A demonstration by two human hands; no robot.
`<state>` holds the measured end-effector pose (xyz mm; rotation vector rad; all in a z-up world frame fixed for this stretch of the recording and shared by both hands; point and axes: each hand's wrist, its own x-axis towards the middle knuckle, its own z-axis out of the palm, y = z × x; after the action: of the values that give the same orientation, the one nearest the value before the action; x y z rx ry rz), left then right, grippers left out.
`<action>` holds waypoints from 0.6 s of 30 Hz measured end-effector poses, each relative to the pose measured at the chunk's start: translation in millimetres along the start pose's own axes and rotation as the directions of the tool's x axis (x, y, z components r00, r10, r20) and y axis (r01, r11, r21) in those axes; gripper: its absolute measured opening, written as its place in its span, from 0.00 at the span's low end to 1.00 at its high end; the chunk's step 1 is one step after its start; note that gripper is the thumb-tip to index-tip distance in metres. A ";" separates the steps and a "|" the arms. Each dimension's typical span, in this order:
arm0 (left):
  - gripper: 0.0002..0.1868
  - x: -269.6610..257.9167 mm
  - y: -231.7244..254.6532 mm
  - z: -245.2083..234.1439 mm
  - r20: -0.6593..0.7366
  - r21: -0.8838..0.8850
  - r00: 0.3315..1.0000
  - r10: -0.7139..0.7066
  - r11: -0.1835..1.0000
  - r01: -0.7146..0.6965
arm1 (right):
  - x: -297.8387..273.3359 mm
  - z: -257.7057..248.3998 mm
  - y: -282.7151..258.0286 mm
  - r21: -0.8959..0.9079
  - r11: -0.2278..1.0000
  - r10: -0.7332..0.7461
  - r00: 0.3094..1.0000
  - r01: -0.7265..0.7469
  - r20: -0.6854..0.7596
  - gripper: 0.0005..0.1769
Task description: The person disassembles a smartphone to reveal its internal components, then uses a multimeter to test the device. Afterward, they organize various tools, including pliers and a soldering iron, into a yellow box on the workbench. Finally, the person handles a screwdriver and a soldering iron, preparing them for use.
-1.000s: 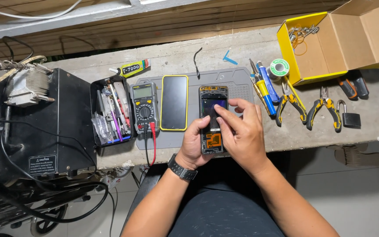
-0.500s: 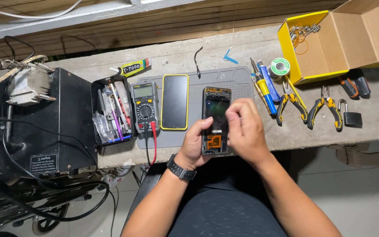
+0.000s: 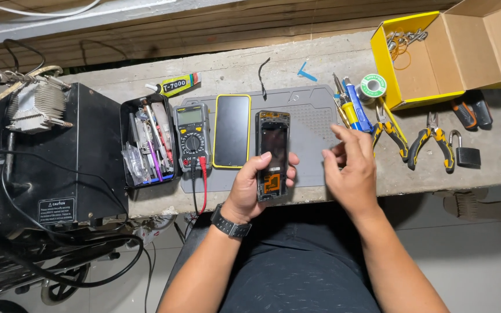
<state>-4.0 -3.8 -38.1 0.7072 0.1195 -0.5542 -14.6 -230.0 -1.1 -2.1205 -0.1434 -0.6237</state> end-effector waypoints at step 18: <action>0.61 1.2 23.0 47.8 0.426 0.674 0.846 0.322 -0.737 -0.059 | -18.6 8.7 24.6 0.065 0.998 0.026 0.996 -0.020 -0.090 0.06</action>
<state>5.2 -20.9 11.3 2.8652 -0.7283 0.3560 -19.4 -235.4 -32.3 -2.0252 -0.0872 -0.6911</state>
